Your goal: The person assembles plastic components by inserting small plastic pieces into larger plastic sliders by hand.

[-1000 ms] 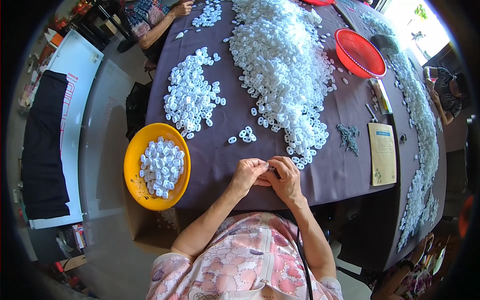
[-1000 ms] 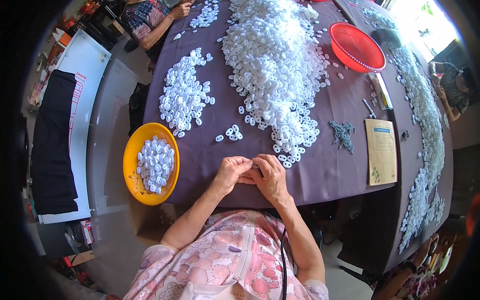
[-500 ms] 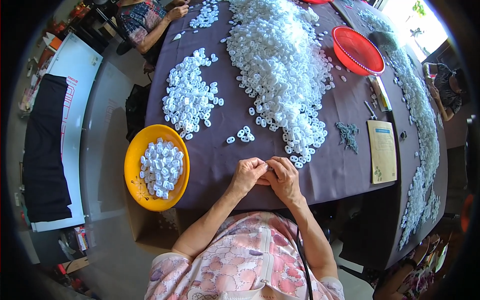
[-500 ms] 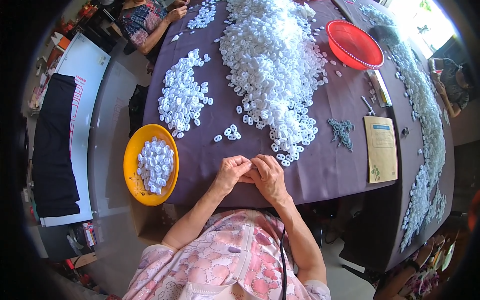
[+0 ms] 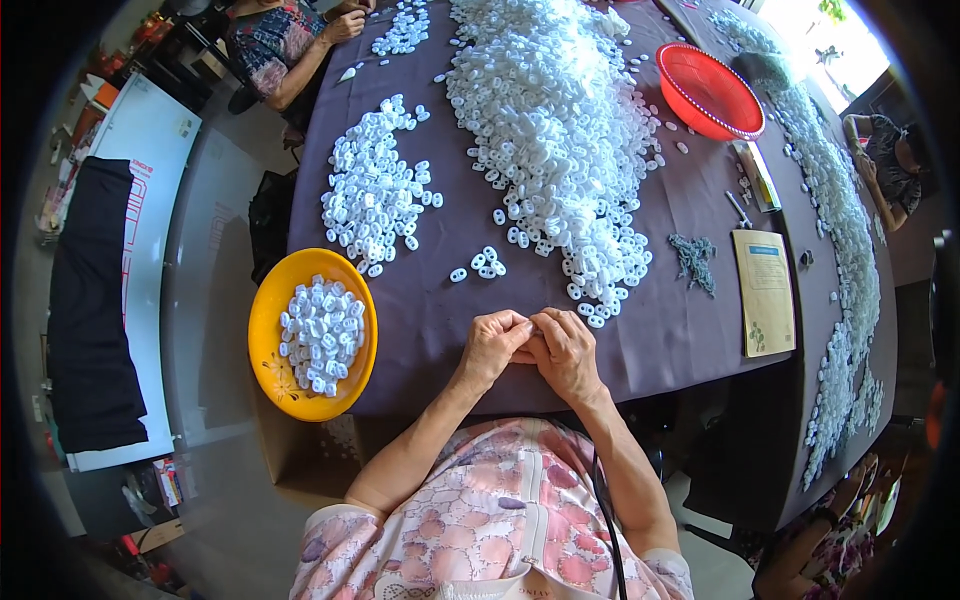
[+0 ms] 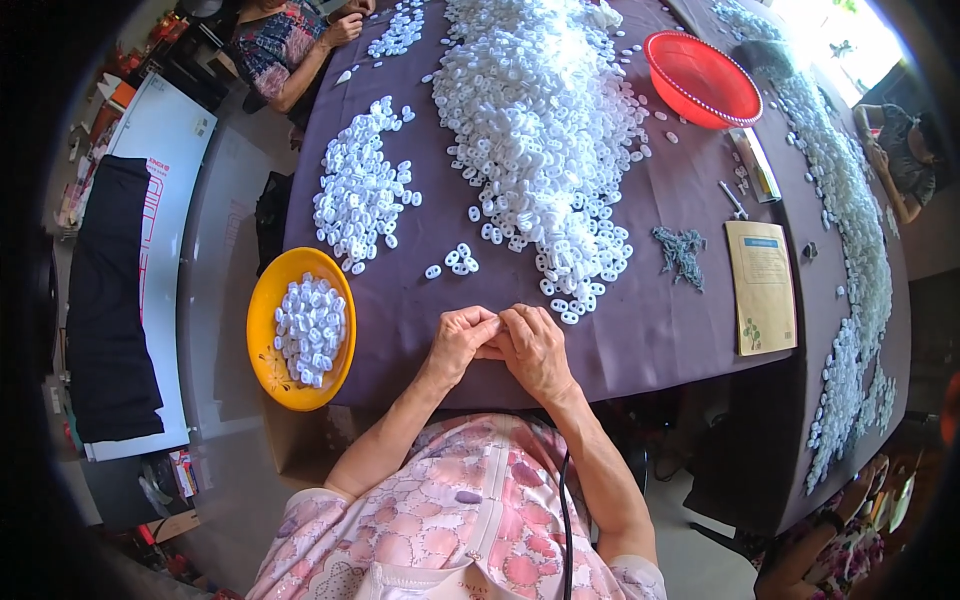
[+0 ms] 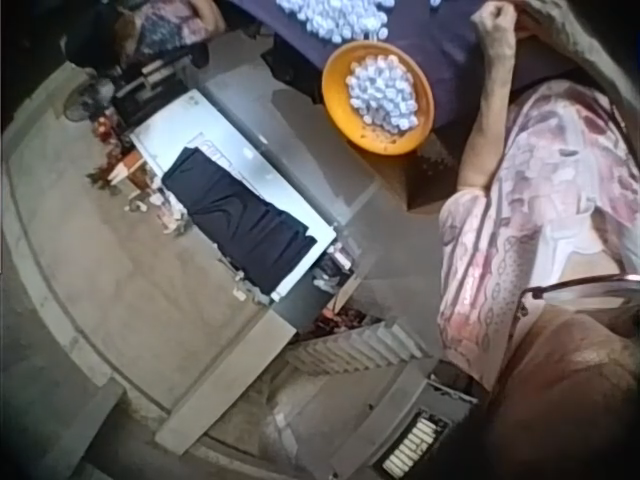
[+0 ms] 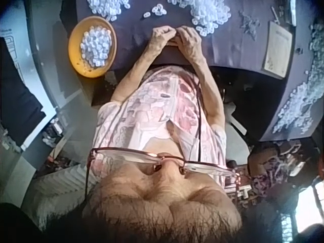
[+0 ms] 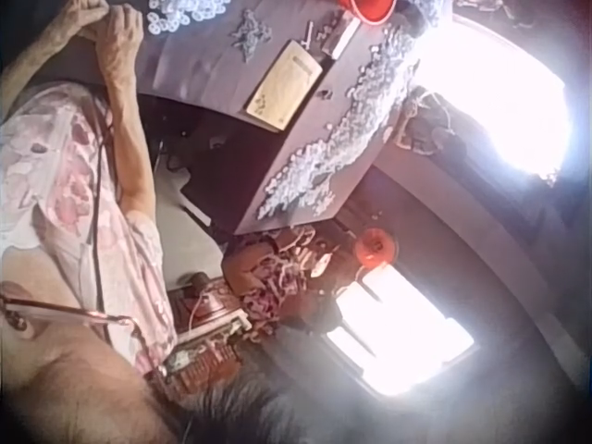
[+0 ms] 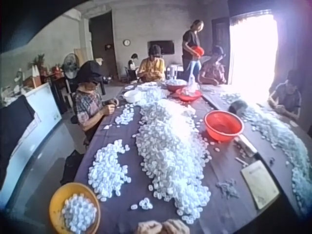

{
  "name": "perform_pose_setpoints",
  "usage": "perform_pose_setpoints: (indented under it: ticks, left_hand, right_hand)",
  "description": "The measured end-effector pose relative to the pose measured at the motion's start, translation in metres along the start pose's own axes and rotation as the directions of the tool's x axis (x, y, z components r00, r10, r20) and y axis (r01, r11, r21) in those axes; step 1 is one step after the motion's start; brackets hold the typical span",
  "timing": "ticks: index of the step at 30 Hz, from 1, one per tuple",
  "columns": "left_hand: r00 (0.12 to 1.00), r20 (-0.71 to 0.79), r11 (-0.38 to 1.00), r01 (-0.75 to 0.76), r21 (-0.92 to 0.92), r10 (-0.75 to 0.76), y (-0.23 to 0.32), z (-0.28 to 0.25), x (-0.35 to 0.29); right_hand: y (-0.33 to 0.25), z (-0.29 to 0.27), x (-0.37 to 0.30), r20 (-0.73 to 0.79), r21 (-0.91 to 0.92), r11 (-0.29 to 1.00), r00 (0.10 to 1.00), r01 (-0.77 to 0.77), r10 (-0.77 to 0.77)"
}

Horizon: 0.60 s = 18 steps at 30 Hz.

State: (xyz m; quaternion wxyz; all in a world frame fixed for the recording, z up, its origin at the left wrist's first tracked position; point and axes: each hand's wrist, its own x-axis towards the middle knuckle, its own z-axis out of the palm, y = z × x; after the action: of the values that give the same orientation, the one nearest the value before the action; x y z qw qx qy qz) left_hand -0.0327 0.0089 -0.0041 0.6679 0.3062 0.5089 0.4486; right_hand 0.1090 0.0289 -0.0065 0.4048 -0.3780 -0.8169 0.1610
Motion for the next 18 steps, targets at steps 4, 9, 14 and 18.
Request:
perform_pose_setpoints:
  ticks: [4, 9, 14, 18]
  left_hand:
    - [0.998, 0.017, 0.993, 0.058, -0.105, -0.056, 0.0017, -0.0005, 0.0005]
    - [0.997, 0.022, 0.983, 0.083, -0.167, -0.08, 0.0002, -0.0044, 0.0011]
    - [0.995, 0.023, 0.989, 0.098, -0.111, -0.096, 0.0, -0.0039, 0.0023]
    - [0.996, 0.017, 0.991, 0.086, -0.107, -0.085, -0.001, -0.0033, 0.0017]
  right_hand:
    - [0.0029, 0.0027, -0.0019, -0.008, 0.029, 0.999, 1.0, -0.018, 0.019]
    - [0.0012, 0.0014, 0.0001, 0.011, 0.092, 0.993, 0.998, -0.07, 0.069]
    - [0.001, -0.0008, -0.0006, 0.046, 0.135, 0.984, 0.993, -0.114, 0.109]
    - [-0.0001, -0.0013, 0.0008, 0.055, 0.159, 0.981, 0.993, -0.114, 0.107]
